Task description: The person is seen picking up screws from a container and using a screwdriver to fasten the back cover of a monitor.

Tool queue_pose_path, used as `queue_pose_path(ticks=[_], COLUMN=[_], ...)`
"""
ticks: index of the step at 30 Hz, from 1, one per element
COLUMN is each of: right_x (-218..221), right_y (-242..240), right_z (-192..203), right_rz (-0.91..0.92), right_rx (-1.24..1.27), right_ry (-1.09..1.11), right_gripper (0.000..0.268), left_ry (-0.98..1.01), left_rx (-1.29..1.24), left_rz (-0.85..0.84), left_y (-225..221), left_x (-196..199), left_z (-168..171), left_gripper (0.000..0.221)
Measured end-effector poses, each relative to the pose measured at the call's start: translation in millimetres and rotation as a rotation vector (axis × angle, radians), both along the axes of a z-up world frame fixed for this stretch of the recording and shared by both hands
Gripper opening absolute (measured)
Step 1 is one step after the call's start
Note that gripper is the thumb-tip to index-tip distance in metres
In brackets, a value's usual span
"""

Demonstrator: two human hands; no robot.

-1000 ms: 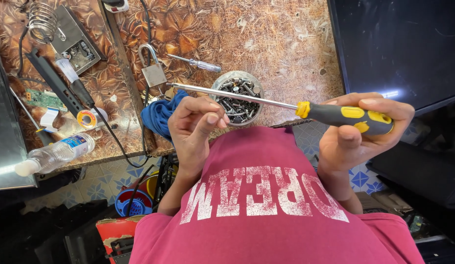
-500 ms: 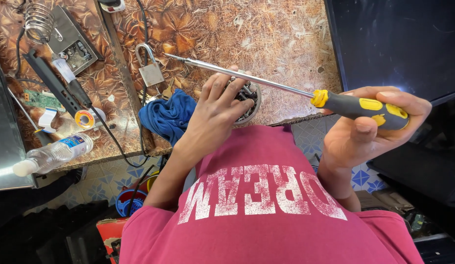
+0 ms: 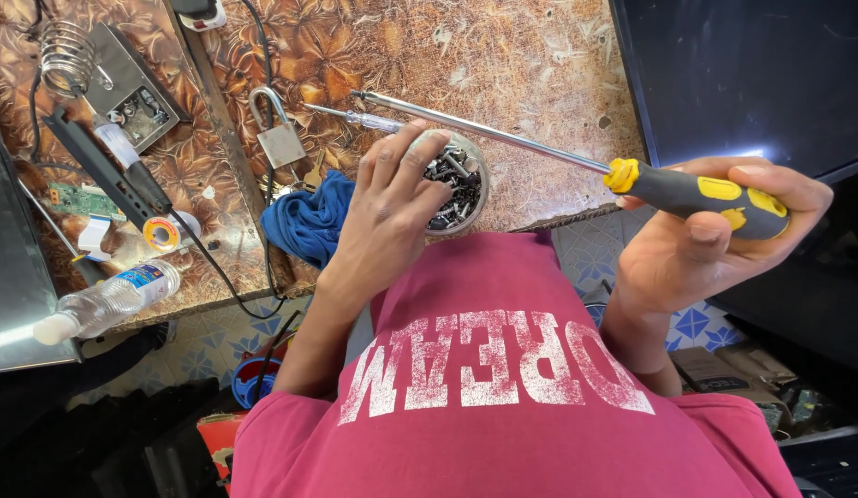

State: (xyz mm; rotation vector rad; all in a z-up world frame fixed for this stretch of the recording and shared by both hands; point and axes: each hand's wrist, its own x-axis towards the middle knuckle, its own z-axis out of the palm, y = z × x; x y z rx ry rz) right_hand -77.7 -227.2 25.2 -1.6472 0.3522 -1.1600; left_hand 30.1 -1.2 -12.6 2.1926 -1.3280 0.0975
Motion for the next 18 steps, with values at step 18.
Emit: queue_pose_path(ticks=[18], right_x=[0.6], right_y=[1.1], right_z=[3.3], right_rz=[0.032], right_rx=[0.016], right_ry=[0.004], right_gripper=[0.060], left_ry=[0.099], left_rx=[0.020], left_rz=[-0.080], left_y=[3.3], left_x=[0.3], left_z=[-0.4], left_gripper=[0.019])
